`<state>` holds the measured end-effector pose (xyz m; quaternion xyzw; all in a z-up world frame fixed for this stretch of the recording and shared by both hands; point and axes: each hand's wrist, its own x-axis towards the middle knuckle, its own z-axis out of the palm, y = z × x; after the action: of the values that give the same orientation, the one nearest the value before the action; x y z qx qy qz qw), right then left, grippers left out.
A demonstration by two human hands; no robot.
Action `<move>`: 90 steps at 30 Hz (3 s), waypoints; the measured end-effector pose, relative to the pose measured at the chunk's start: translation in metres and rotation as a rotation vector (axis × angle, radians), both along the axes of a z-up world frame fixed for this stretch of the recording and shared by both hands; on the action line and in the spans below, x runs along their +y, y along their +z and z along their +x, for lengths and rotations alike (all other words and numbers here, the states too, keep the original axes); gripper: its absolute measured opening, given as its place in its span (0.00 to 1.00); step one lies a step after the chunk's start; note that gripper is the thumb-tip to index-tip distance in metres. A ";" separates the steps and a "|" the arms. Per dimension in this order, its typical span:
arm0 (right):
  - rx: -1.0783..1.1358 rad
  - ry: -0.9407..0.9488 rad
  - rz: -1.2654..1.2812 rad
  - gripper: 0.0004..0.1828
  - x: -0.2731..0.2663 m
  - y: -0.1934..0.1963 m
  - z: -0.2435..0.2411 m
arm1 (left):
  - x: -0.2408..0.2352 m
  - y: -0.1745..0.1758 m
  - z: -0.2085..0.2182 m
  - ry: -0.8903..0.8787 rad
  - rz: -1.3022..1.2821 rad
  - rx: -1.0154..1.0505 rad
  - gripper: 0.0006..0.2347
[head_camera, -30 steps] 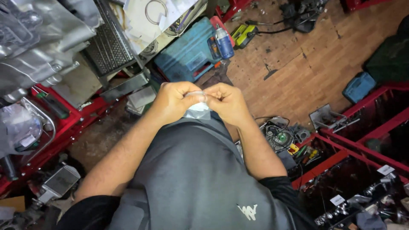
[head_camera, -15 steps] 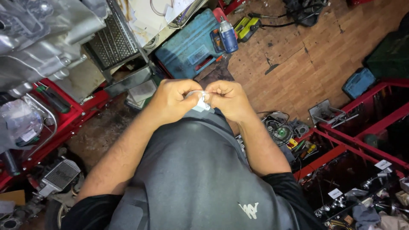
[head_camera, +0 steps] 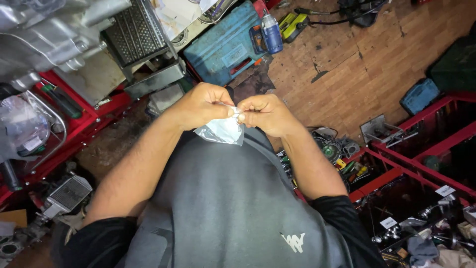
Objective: Unpacking a new piston, cleaning it, and installing the piston rings into the grooves.
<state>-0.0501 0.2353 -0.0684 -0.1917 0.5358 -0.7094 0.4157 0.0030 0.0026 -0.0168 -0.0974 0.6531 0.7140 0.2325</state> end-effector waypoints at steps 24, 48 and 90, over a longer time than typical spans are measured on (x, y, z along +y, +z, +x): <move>0.202 -0.109 0.344 0.08 0.017 0.023 0.006 | 0.042 -0.022 0.029 0.230 -0.132 0.059 0.16; -0.048 -0.170 0.214 0.06 0.003 0.031 0.122 | 0.043 0.009 0.150 0.472 -0.395 0.767 0.04; 0.071 0.286 -0.068 0.05 0.014 0.030 -0.119 | 0.111 0.066 -0.019 0.525 -1.026 0.708 0.03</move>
<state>-0.1689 0.2494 -0.0380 -0.3048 0.4933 -0.6535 0.4865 -0.0160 0.1137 0.0487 -0.1111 0.9009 0.3352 -0.2522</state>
